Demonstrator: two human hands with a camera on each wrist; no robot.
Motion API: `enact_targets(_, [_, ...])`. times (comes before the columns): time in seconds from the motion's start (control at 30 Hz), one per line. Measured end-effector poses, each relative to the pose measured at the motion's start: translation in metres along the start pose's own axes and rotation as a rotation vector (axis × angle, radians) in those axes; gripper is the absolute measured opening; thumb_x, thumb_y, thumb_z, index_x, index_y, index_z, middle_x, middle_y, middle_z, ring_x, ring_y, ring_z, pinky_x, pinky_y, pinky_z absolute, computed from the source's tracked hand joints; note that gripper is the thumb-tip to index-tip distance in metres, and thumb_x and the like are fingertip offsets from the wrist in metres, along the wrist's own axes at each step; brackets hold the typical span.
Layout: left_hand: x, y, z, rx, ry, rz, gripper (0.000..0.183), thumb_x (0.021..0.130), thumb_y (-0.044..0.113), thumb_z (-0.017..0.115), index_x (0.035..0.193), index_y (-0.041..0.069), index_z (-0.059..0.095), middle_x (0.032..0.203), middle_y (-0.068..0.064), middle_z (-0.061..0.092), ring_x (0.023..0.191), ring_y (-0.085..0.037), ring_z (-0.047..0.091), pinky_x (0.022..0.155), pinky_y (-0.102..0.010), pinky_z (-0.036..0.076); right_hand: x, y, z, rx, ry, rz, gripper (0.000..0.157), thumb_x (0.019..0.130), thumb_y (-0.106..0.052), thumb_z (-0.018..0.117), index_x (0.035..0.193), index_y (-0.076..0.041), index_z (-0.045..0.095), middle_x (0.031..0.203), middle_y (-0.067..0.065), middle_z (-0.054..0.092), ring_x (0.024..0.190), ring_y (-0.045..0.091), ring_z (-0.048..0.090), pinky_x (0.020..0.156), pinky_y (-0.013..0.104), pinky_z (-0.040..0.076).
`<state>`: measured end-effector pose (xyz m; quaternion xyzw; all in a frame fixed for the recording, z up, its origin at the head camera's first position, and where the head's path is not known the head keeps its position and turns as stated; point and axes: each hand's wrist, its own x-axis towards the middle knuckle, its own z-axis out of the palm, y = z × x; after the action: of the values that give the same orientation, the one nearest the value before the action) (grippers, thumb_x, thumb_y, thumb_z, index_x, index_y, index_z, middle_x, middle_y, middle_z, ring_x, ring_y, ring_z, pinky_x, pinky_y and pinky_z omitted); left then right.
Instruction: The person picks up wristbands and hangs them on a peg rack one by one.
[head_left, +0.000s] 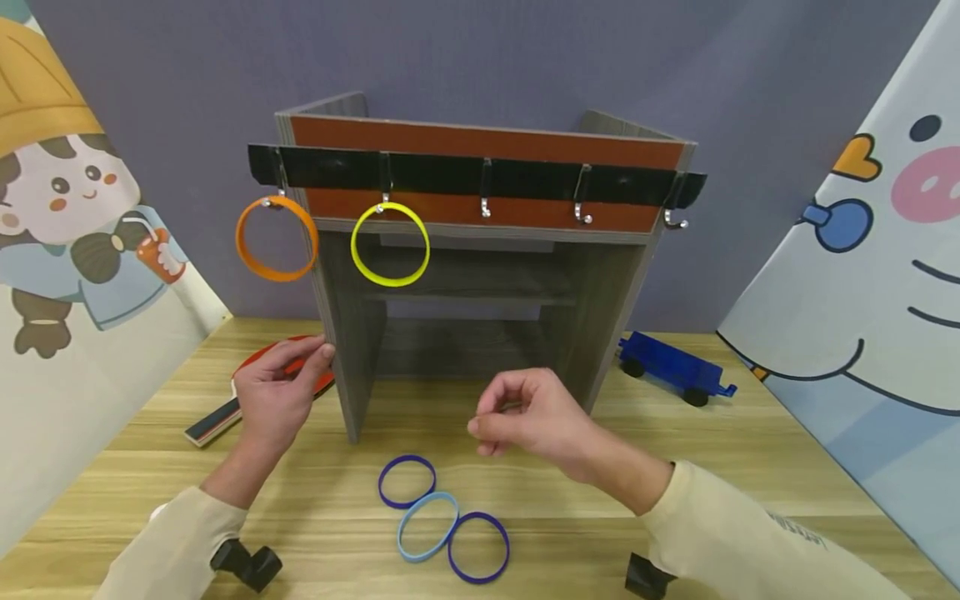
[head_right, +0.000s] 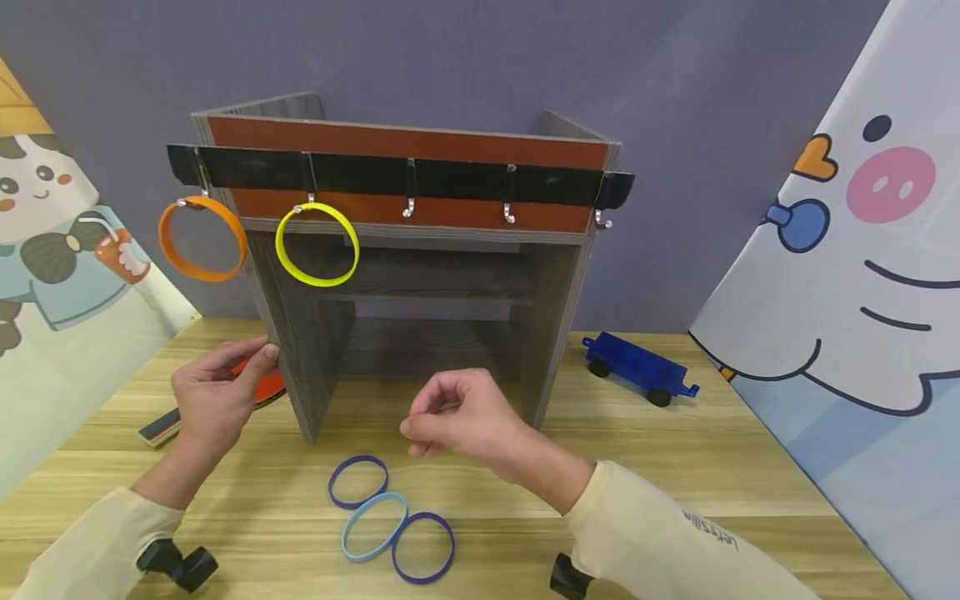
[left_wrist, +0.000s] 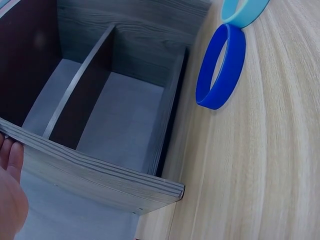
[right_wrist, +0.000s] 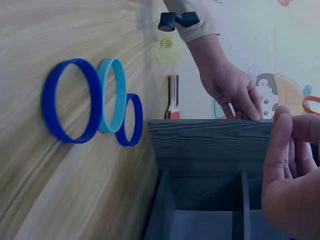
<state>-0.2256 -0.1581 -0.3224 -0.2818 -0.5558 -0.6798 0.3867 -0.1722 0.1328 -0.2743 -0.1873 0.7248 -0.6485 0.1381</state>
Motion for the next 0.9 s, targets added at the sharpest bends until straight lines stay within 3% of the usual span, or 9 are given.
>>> enact_targets(0.33, [0.0,0.003,0.0,0.023,-0.003,-0.006,0.014,0.075,-0.026,0.062,0.088,-0.024,0.063,0.08,-0.013,0.069,0.07,-0.012,0.067,0.058,-0.017,0.052,-0.011,0.025,-0.014,-0.041,-0.076,0.04,0.009,0.081,0.001,0.071,0.083,0.006,0.063,0.079,0.023,0.064,0.065,0.024,0.066,0.059,0.034,0.056])
enact_targets(0.7, [0.0,0.003,0.0,0.05,-0.009,-0.001,0.014,0.075,-0.026,0.062,0.088,-0.024,0.063,0.081,-0.014,0.069,0.07,-0.011,0.067,0.056,-0.015,0.051,-0.02,0.053,-0.021,-0.032,-0.086,0.095,0.009,0.08,0.004,0.07,0.084,0.009,0.065,0.079,0.024,0.065,0.064,0.023,0.066,0.061,0.036,0.057])
enact_targets(0.9, [0.001,0.005,0.001,0.065,-0.009,0.002,0.014,0.075,-0.026,0.062,0.088,-0.024,0.063,0.081,-0.013,0.069,0.07,-0.01,0.067,0.055,-0.015,0.051,-0.024,0.07,-0.02,-0.029,-0.103,0.118,0.018,0.08,0.006,0.069,0.091,0.017,0.062,0.078,0.024,0.065,0.061,0.02,0.065,0.059,0.033,0.056])
